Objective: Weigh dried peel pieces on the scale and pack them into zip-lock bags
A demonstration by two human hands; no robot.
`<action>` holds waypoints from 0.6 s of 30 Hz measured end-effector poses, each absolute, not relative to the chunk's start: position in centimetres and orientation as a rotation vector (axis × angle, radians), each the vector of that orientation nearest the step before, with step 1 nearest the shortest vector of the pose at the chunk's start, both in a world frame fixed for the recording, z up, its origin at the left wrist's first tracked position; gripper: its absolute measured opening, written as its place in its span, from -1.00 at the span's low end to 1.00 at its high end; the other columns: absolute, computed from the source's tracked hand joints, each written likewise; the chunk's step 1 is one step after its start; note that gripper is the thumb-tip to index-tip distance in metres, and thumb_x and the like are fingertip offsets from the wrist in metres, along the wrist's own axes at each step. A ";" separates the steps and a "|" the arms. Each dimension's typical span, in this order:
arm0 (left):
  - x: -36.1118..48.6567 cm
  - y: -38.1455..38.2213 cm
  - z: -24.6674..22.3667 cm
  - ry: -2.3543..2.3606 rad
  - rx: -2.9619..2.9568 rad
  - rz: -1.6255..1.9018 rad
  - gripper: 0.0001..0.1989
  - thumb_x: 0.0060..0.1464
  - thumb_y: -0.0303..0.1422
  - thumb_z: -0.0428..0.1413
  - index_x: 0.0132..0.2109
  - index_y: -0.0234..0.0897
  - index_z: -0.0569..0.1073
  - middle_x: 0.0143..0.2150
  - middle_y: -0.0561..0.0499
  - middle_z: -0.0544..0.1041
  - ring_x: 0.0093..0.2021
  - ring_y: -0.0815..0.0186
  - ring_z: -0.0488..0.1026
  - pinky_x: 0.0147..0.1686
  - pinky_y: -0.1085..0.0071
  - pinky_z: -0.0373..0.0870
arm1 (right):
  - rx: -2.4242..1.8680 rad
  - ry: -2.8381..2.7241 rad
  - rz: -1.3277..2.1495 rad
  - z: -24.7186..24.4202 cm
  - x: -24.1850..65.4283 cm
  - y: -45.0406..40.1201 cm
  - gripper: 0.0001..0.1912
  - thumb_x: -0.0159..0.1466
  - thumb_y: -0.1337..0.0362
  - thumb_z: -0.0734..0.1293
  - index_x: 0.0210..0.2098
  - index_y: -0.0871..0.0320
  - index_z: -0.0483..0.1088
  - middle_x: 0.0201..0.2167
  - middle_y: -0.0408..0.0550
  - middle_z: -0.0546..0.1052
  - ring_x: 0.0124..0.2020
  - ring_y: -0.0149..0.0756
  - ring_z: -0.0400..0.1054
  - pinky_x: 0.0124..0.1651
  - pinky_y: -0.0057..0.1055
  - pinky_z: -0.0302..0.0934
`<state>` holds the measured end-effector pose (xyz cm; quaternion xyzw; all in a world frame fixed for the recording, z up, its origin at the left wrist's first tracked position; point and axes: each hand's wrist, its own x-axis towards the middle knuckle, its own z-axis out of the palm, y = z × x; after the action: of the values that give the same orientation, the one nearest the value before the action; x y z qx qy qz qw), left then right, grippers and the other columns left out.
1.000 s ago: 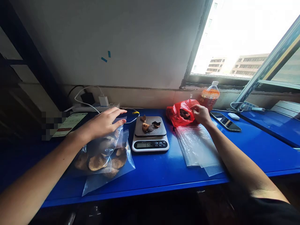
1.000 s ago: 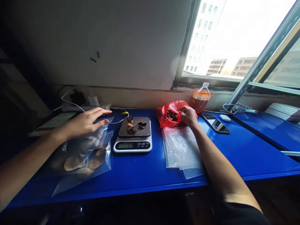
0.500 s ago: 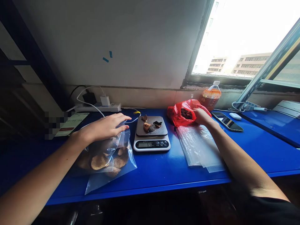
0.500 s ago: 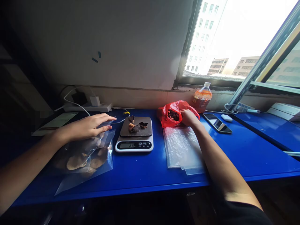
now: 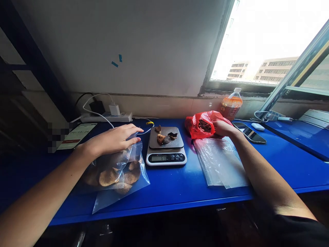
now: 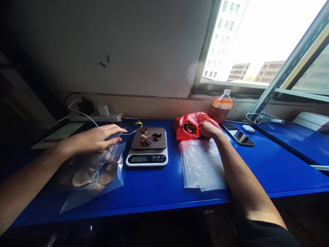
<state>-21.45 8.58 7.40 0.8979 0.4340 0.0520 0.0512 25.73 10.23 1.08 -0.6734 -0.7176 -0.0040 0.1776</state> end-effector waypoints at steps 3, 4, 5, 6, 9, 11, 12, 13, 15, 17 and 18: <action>-21.4 8.4 7.5 1.327 2.721 0.132 -0.45 0.24 0.00 -0.11 0.25 -0.14 0.32 0.24 -0.04 0.36 0.18 0.07 0.34 0.13 0.23 0.28 | -1.909 -2.070 0.030 1.7 25.7 9.9 -0.78 0.16 0.22 0.28 -0.31 0.09 0.56 -0.33 -0.06 0.60 -0.31 -0.20 0.42 -0.19 -0.37 0.28; -21.4 8.4 7.5 1.323 2.721 0.132 -0.45 0.24 0.01 -0.12 0.25 -0.13 0.32 0.24 -0.04 0.36 0.18 0.08 0.34 0.13 0.24 0.28 | -1.913 -2.078 0.045 1.8 25.6 9.8 -0.77 0.16 0.22 0.28 -0.28 0.09 0.56 -0.32 -0.05 0.60 -0.32 -0.21 0.42 -0.20 -0.36 0.29; -21.4 8.5 7.5 1.316 2.724 0.134 -0.46 0.25 0.01 -0.12 0.25 -0.13 0.33 0.24 -0.03 0.37 0.18 0.09 0.34 0.13 0.24 0.27 | -1.915 -2.086 0.063 2.0 25.6 9.7 -0.75 0.15 0.23 0.28 -0.25 0.09 0.56 -0.34 -0.06 0.60 -0.34 -0.21 0.41 -0.22 -0.36 0.29; -21.5 8.5 7.5 1.309 2.727 0.136 -0.46 0.25 0.00 -0.12 0.24 -0.12 0.33 0.24 -0.03 0.37 0.18 0.10 0.34 0.14 0.25 0.27 | -1.913 -2.092 0.080 2.0 25.6 9.6 -0.74 0.14 0.25 0.27 -0.24 0.09 0.56 -0.36 -0.06 0.59 -0.36 -0.22 0.41 -0.24 -0.37 0.28; -21.5 8.5 7.4 1.302 2.738 0.132 -0.47 0.26 0.00 -0.13 0.23 -0.12 0.33 0.24 -0.02 0.37 0.17 0.12 0.35 0.13 0.27 0.27 | -1.878 -2.115 0.119 2.1 25.5 9.2 -0.75 0.13 0.31 0.26 -0.27 0.10 0.55 -0.42 -0.10 0.57 -0.41 -0.28 0.40 -0.29 -0.41 0.26; -21.4 8.5 7.5 1.303 2.750 0.115 -0.47 0.26 -0.01 -0.13 0.24 -0.14 0.33 0.23 -0.04 0.37 0.17 0.11 0.35 0.13 0.26 0.27 | -1.845 -2.126 0.120 2.0 25.4 9.1 -0.78 0.14 0.32 0.25 -0.33 0.11 0.55 -0.44 -0.12 0.56 -0.43 -0.30 0.39 -0.31 -0.43 0.24; -21.3 8.5 7.6 1.305 2.756 0.109 -0.47 0.26 -0.02 -0.14 0.24 -0.14 0.33 0.23 -0.04 0.37 0.17 0.11 0.34 0.14 0.26 0.27 | -1.829 -2.126 0.114 1.9 25.3 9.0 -0.79 0.14 0.33 0.25 -0.35 0.11 0.54 -0.45 -0.12 0.56 -0.43 -0.31 0.39 -0.32 -0.44 0.24; -21.3 8.5 7.6 1.308 2.760 0.104 -0.47 0.26 -0.02 -0.13 0.24 -0.15 0.33 0.24 -0.04 0.37 0.17 0.10 0.34 0.14 0.25 0.27 | -1.814 -2.124 0.106 1.9 25.3 9.1 -0.81 0.14 0.33 0.26 -0.37 0.11 0.54 -0.44 -0.13 0.56 -0.43 -0.32 0.39 -0.32 -0.45 0.23; -21.3 8.4 7.7 1.317 2.763 0.102 -0.46 0.25 -0.02 -0.13 0.24 -0.15 0.33 0.24 -0.04 0.36 0.18 0.09 0.34 0.14 0.25 0.26 | -1.788 -2.105 0.083 1.8 25.2 9.2 -0.83 0.13 0.33 0.27 -0.40 0.11 0.53 -0.42 -0.14 0.56 -0.41 -0.32 0.39 -0.31 -0.46 0.23; -21.3 8.4 7.8 1.322 2.761 0.114 -0.46 0.25 -0.01 -0.13 0.24 -0.15 0.33 0.24 -0.03 0.36 0.18 0.09 0.34 0.15 0.25 0.26 | -1.772 -2.084 0.062 1.8 25.2 9.3 -0.87 0.11 0.31 0.30 -0.44 0.12 0.51 -0.44 -0.14 0.55 -0.42 -0.32 0.39 -0.33 -0.46 0.22; -21.3 8.4 7.8 1.321 2.762 0.122 -0.46 0.25 -0.01 -0.13 0.23 -0.15 0.34 0.24 -0.03 0.36 0.18 0.09 0.34 0.15 0.25 0.26 | -1.766 -2.054 0.043 1.8 25.3 9.3 -0.89 0.10 0.29 0.31 -0.47 0.13 0.49 -0.47 -0.14 0.54 -0.44 -0.32 0.37 -0.35 -0.46 0.20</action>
<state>-21.34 8.40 7.84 0.9008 0.4307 0.0396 0.0386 25.25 9.34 1.78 -0.6368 -0.7405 0.0156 0.2144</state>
